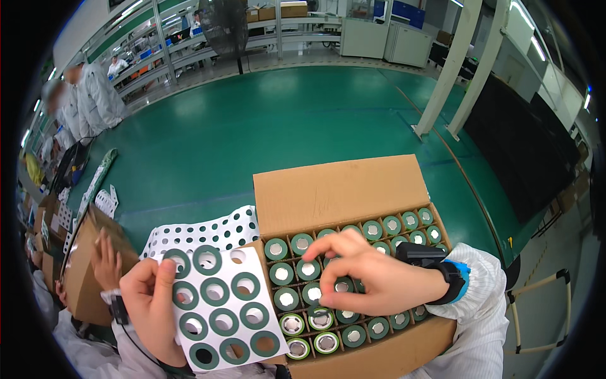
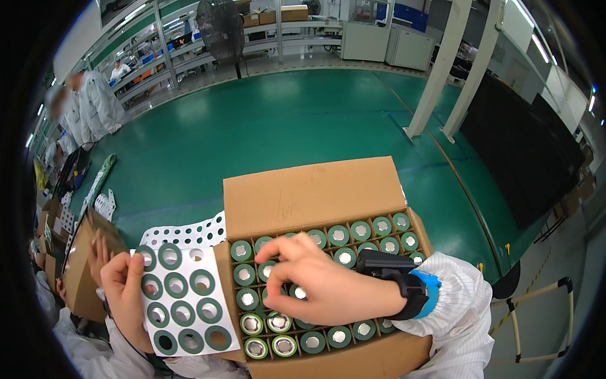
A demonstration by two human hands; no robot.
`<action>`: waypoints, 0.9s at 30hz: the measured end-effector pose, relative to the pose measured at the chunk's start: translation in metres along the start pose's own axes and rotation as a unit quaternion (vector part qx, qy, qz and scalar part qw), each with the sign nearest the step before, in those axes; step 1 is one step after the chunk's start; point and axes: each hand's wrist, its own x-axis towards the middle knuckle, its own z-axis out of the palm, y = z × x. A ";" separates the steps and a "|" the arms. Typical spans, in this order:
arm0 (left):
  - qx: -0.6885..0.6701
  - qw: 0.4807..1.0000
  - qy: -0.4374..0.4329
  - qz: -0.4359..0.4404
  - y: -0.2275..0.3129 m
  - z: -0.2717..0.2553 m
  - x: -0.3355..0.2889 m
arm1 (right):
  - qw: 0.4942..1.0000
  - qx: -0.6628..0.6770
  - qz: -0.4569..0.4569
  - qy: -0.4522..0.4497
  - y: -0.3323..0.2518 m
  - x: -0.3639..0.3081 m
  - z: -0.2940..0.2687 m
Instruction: Applying circular insulating adhesive rings to the tops of battery cells in a factory assembly line.
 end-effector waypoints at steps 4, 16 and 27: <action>-0.009 1.000 -0.028 -0.008 -0.002 -0.004 0.001 | 0.994 -0.035 0.073 -0.068 0.008 -0.003 0.021; 0.007 1.000 0.004 0.004 0.003 0.007 -0.001 | 0.993 -0.076 0.076 -0.043 0.005 -0.004 0.030; 0.019 0.996 -0.081 -0.021 -0.003 -0.008 -0.002 | 0.993 -0.086 0.075 -0.027 0.003 -0.004 0.032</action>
